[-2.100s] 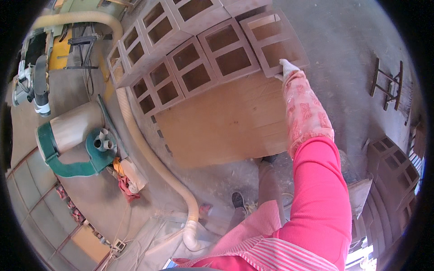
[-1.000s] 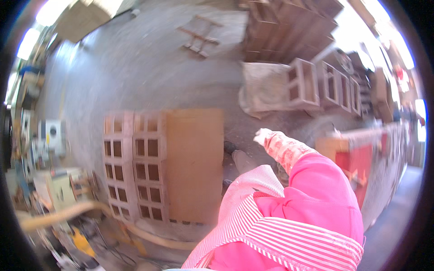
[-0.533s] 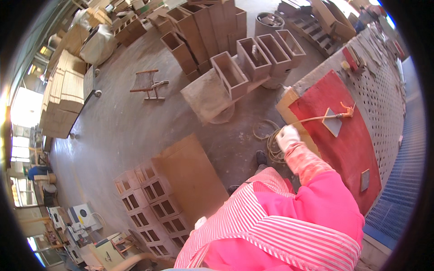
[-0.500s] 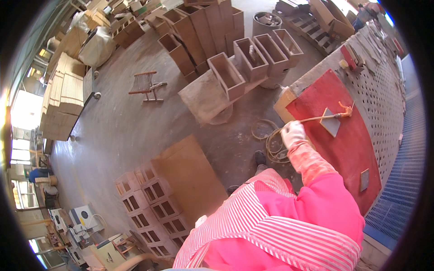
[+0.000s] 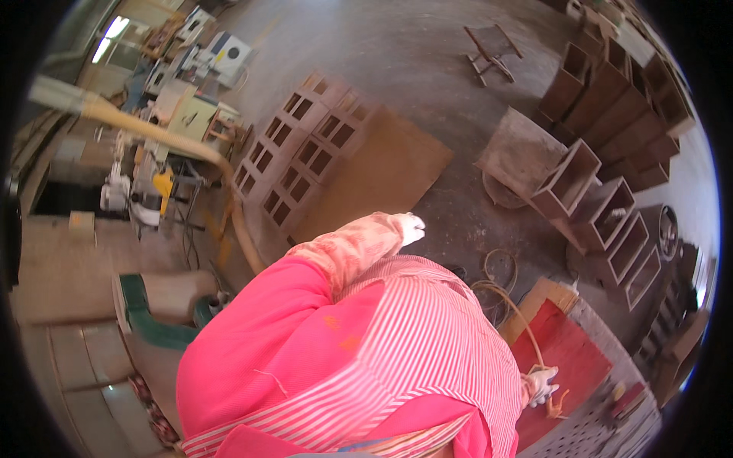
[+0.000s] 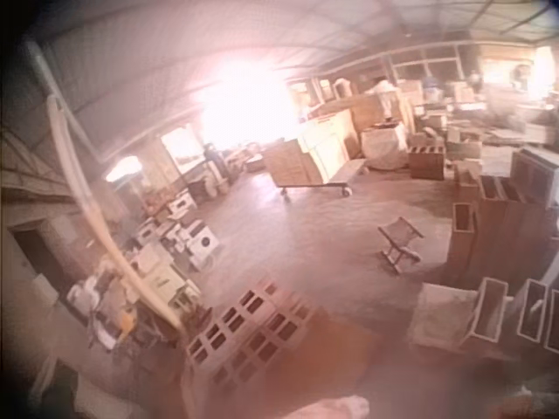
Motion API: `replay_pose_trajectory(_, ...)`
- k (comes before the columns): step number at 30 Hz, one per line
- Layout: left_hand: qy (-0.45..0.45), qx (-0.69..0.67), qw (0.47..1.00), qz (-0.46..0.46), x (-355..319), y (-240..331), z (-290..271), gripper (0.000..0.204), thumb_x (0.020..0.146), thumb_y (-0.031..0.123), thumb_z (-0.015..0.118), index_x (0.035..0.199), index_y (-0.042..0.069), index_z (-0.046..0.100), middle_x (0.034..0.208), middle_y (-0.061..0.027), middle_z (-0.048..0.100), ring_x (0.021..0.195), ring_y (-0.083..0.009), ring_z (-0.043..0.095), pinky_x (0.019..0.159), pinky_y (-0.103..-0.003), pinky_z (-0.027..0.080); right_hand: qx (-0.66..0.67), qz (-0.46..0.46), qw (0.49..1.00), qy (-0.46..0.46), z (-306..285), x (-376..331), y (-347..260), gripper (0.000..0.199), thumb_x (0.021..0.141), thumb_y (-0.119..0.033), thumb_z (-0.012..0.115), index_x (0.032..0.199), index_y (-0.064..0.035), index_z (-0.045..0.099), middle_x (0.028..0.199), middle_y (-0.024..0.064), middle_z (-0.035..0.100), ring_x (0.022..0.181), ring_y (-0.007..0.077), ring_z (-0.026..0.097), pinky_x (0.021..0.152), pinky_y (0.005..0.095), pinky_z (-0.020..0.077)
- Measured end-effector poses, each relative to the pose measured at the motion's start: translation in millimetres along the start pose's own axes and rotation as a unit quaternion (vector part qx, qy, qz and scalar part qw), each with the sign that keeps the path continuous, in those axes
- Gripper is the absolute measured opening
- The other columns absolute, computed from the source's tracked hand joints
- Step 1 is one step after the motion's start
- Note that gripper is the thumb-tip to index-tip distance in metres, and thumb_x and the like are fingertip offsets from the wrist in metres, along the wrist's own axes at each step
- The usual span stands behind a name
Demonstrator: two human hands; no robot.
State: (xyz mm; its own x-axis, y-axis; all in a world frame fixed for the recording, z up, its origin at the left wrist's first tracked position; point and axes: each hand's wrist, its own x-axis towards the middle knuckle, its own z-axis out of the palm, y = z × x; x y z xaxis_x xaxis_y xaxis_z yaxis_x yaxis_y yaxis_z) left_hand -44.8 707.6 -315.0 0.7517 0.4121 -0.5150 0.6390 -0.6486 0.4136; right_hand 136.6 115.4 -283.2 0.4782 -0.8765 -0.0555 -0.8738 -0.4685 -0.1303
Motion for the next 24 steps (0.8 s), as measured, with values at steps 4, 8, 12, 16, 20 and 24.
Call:
replay_pose_trajectory(4, -0.091, -0.022, 0.996, -0.003, -5.7, 35.8, -11.3, 0.045, 0.099, 0.039, 0.064, 0.131, 0.009, 0.074, 0.128, -0.0168, 0.075, 0.121, -0.0382, 0.07, 0.107, -0.049, 0.054, 0.016, -0.085, 0.995, 0.047, 5.7, -2.5, -12.1, 0.086, 0.088, -0.08, 0.059, 0.159, -0.0326, 0.053, 0.164, 0.0174, 0.047, 0.143, 0.0444, 0.045, 0.115, 0.0591, 0.0385)
replay_pose_trajectory(8, -0.021, -0.021, 0.998, -0.048, -28.6, -6.2, 7.6, 0.045, 0.099, 0.04, 0.065, 0.13, 0.009, 0.075, 0.13, -0.0172, 0.074, 0.126, -0.0388, 0.067, 0.111, -0.05, 0.051, 0.02, -0.166, 0.984, 0.056, 15.2, -9.4, -26.8, 0.085, 0.088, -0.079, 0.06, 0.159, -0.0325, 0.053, 0.164, 0.0175, 0.047, 0.143, 0.0444, 0.046, 0.115, 0.059, 0.0386)
replay_pose_trajectory(12, -0.034, 0.068, 0.992, -0.099, -65.2, -71.6, 7.2, 0.039, 0.099, 0.04, 0.061, 0.126, 0.015, 0.078, 0.136, -0.0129, 0.072, 0.131, -0.0353, 0.064, 0.113, -0.049, 0.05, 0.019, -0.215, 0.975, 0.055, 24.1, -16.6, -42.4, 0.084, 0.089, -0.079, 0.06, 0.159, -0.0325, 0.054, 0.164, 0.0176, 0.047, 0.143, 0.0443, 0.046, 0.115, 0.059, 0.0386)
replay_pose_trajectory(16, -0.083, 0.178, 0.968, -0.157, -129.4, -101.1, -2.6, 0.033, 0.096, 0.021, 0.065, 0.126, 0.024, 0.079, 0.134, -0.0046, 0.073, 0.132, -0.0258, 0.067, 0.109, -0.044, 0.057, 0.009, -0.247, 0.967, 0.057, 27.8, -20.8, -46.8, 0.084, 0.089, -0.078, 0.06, 0.159, -0.0324, 0.054, 0.164, 0.0177, 0.048, 0.143, 0.0443, 0.046, 0.115, 0.059, 0.0387)
replay_pose_trajectory(20, -0.145, 0.199, 0.951, -0.185, -178.9, -109.9, -8.1, 0.03, 0.096, 0.022, 0.066, 0.123, 0.02, 0.08, 0.134, -0.007, 0.073, 0.129, -0.0267, 0.069, 0.108, -0.044, 0.057, 0.004, -0.263, 0.963, 0.055, 31.5, -25.0, -47.0, 0.083, 0.089, -0.077, 0.061, 0.158, -0.0323, 0.054, 0.164, 0.0178, 0.048, 0.143, 0.0442, 0.046, 0.115, 0.0589, 0.0388)
replay_pose_trajectory(24, -0.184, 0.215, 0.943, -0.176, -172.3, -121.2, -8.4, 0.029, 0.096, 0.023, 0.066, 0.122, 0.018, 0.08, 0.134, -0.0078, 0.073, 0.129, -0.0267, 0.069, 0.108, -0.043, 0.057, 0.0, -0.271, 0.961, 0.052, 35.2, -30.7, -48.0, 0.082, 0.089, -0.077, 0.061, 0.158, -0.0323, 0.054, 0.163, 0.0178, 0.048, 0.143, 0.0442, 0.046, 0.115, 0.0589, 0.0388)
